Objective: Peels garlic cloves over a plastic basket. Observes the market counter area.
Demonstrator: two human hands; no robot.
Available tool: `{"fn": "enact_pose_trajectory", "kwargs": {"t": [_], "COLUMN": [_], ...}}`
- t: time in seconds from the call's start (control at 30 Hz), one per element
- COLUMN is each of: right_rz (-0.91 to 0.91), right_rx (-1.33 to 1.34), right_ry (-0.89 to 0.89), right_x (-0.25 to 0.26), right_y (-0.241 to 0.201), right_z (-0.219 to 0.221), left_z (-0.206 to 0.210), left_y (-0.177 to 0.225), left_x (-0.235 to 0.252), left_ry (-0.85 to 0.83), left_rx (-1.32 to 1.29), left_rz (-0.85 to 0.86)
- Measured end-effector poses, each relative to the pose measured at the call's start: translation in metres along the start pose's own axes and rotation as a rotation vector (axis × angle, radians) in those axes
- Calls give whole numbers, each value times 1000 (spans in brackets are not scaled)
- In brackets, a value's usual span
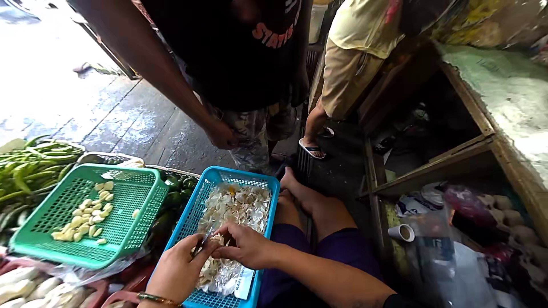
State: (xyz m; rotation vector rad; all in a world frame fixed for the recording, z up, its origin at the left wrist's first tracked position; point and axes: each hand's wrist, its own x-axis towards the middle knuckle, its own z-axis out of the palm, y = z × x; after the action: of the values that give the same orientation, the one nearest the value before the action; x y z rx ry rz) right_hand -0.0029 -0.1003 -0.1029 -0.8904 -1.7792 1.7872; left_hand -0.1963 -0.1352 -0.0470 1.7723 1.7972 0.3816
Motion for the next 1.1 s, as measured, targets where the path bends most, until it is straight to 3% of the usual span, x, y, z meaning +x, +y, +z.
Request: {"fn": "enact_pose_trajectory", "kwargs": {"t": [0.2, 0.4, 0.57, 0.77, 1.1], "right_rz": [-94, -254, -335, -286, -233], "right_rx": [-40, -316, -275, -151, -134], "right_ry": [45, -48, -91, -97, -80], "right_x": [-2, -10, -11, -12, -17], "right_y": [0, -4, -7, -11, -3], "right_z": [4, 5, 11, 14, 18], "left_z": [2, 8, -7, 6, 14], "left_y": [2, -3, 3, 8, 3], "left_x": [2, 0, 4, -1, -2], "left_ry": [52, -39, -258, -22, 86], "left_rx": [-381, -49, -110, -264, 64], "left_rz": [-143, 51, -42, -11, 100]}}
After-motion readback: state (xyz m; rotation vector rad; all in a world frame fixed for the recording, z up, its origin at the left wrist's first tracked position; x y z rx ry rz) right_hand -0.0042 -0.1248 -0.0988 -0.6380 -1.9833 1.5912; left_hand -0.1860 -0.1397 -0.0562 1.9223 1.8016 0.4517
